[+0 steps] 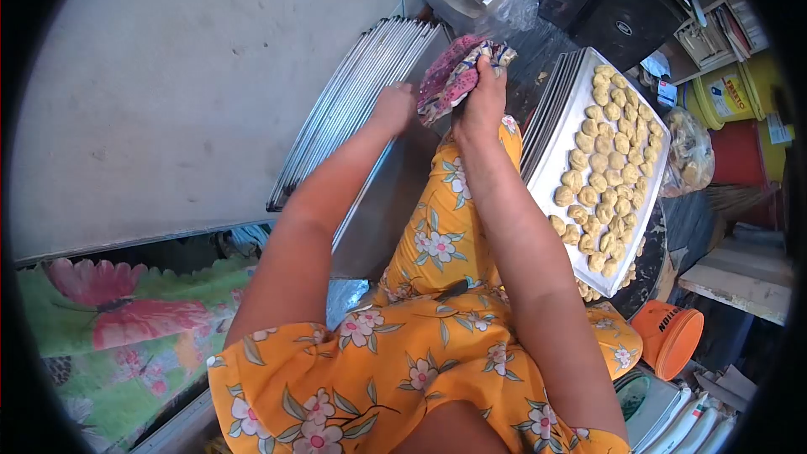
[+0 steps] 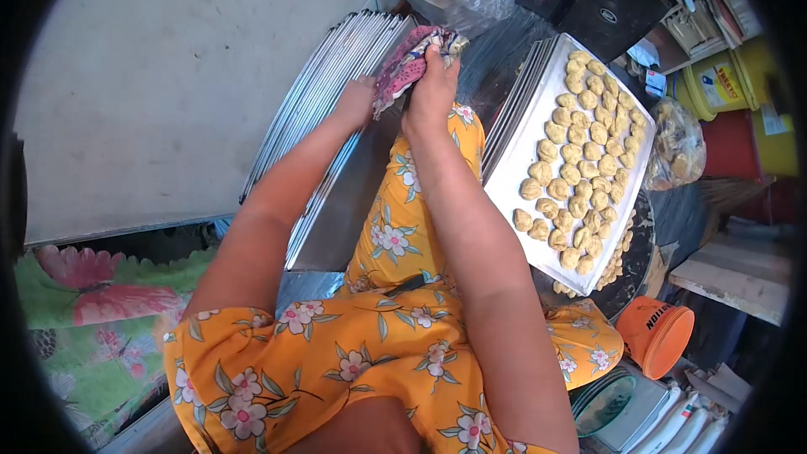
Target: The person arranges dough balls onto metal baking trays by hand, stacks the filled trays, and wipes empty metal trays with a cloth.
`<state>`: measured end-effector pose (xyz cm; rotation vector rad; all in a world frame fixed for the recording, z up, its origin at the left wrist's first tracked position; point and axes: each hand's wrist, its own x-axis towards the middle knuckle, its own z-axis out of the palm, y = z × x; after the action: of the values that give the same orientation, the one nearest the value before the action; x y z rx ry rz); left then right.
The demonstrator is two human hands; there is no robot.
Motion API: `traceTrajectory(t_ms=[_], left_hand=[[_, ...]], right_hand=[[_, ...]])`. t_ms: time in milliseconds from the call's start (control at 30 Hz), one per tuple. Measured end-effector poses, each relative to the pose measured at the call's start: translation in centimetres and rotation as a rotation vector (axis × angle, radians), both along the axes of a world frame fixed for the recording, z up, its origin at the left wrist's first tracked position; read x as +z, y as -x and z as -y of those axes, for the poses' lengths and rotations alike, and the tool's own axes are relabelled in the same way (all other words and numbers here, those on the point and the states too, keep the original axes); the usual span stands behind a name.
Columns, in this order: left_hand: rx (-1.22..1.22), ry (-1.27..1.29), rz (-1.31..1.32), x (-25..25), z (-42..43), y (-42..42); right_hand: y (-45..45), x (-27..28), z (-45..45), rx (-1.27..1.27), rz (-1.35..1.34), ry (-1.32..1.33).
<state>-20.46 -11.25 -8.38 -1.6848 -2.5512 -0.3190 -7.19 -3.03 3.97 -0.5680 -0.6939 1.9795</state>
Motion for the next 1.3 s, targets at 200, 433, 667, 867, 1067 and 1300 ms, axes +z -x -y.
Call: traceTrajectory(t_ms=[200,433,667,867,1067,1300], left_hand=[[0.055,-0.005,-0.108,-1.2,-1.0,-2.8],[0.038,0.294,0.062,-0.2,-2.5,0.2],[-0.569,0.177,0.555,-3.7,-3.4,1.3],[-0.382,0.109,0.733,-4.1,-6.2,-2.9],[-0.226,0.079,0.95,-4.8,-5.6,-3.5],[-0.073,0.059,1.293,-6.4,-3.8,-3.5]], right_hand=[[-0.1,0.0,-1.0,0.002,0.037,-0.041],[0.2,-0.1,-0.5,0.019,0.067,-0.066],[0.3,0.1,-0.8,0.017,0.078,-0.015],[0.4,-1.0,-1.2,0.029,0.065,-0.069],[0.4,-0.9,-1.3,0.047,0.077,-0.048],[0.6,-2.4,-2.6,0.067,0.116,-0.036]])
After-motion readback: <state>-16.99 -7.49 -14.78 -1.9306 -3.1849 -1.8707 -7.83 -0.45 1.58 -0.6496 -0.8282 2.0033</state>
